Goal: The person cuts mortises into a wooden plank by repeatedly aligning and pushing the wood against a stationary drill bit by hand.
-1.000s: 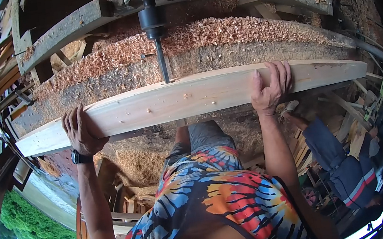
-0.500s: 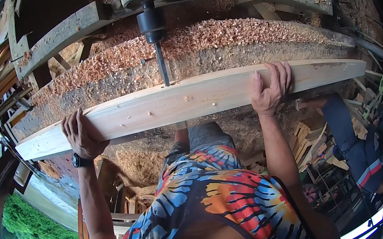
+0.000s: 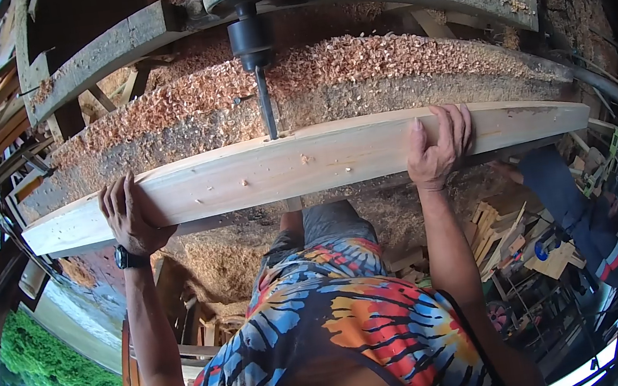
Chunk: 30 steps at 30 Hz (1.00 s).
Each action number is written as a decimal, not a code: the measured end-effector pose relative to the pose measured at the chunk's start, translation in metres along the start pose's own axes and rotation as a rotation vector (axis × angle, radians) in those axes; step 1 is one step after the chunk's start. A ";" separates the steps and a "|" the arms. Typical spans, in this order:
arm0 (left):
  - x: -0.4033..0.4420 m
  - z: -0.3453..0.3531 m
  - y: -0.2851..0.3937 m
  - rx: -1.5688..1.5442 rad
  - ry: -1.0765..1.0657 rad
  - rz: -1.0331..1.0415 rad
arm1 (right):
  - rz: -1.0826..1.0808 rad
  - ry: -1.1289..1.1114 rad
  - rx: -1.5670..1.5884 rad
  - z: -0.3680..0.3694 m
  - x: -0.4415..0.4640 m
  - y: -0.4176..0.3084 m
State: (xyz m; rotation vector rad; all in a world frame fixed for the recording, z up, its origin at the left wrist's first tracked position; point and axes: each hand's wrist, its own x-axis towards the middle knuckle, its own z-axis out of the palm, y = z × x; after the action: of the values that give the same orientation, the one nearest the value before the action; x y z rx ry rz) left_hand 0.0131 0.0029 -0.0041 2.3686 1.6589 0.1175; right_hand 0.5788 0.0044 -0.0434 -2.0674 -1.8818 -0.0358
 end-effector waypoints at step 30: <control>0.025 -0.004 -0.005 0.008 0.030 0.036 | 0.013 0.054 0.053 0.009 0.018 0.001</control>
State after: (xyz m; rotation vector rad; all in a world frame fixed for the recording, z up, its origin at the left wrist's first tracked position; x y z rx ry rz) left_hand 0.0161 0.0284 -0.0034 2.4148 1.6333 0.1534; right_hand 0.5804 0.0243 -0.0478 -2.0232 -1.8178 -0.0371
